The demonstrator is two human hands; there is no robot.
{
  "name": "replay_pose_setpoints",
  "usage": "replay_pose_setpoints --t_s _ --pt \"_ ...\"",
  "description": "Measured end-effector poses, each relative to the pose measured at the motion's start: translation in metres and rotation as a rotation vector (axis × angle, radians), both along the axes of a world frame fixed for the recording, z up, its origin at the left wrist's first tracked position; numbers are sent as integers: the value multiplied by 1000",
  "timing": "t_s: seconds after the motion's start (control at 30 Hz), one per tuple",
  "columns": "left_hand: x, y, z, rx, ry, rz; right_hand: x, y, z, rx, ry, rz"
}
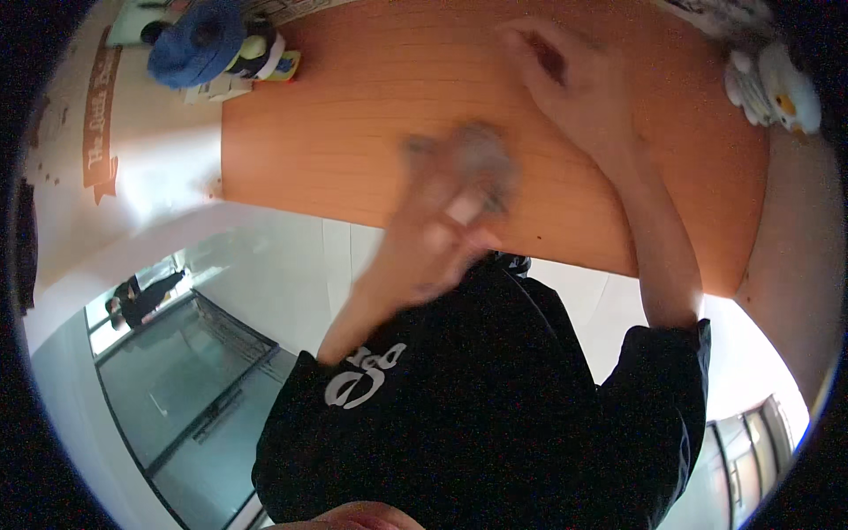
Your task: Wiping down different counter surfaces and workspaces with a small cloth.
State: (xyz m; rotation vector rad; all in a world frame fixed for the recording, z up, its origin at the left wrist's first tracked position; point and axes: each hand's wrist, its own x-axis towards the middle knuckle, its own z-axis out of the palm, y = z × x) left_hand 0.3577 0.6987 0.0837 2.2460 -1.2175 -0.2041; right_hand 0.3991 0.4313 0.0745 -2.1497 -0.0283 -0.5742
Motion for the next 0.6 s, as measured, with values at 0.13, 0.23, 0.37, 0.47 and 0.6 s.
replay_pose_setpoints --t_s 0.13,0.23,0.37,0.47,0.6 --pt "5 24 8 -64 60 -35 1 -4 -7 31 44 25" --pt "58 105 -3 -104 329 385 -5 -7 -12 24 72 -25" --pt "90 205 5 44 -19 863 0 4 -3 13 40 7" --pt "78 167 9 75 -37 899 4 9 -1 23 54 18" --pt "66 61 -2 19 -128 412 5 5 -5 7 80 19"
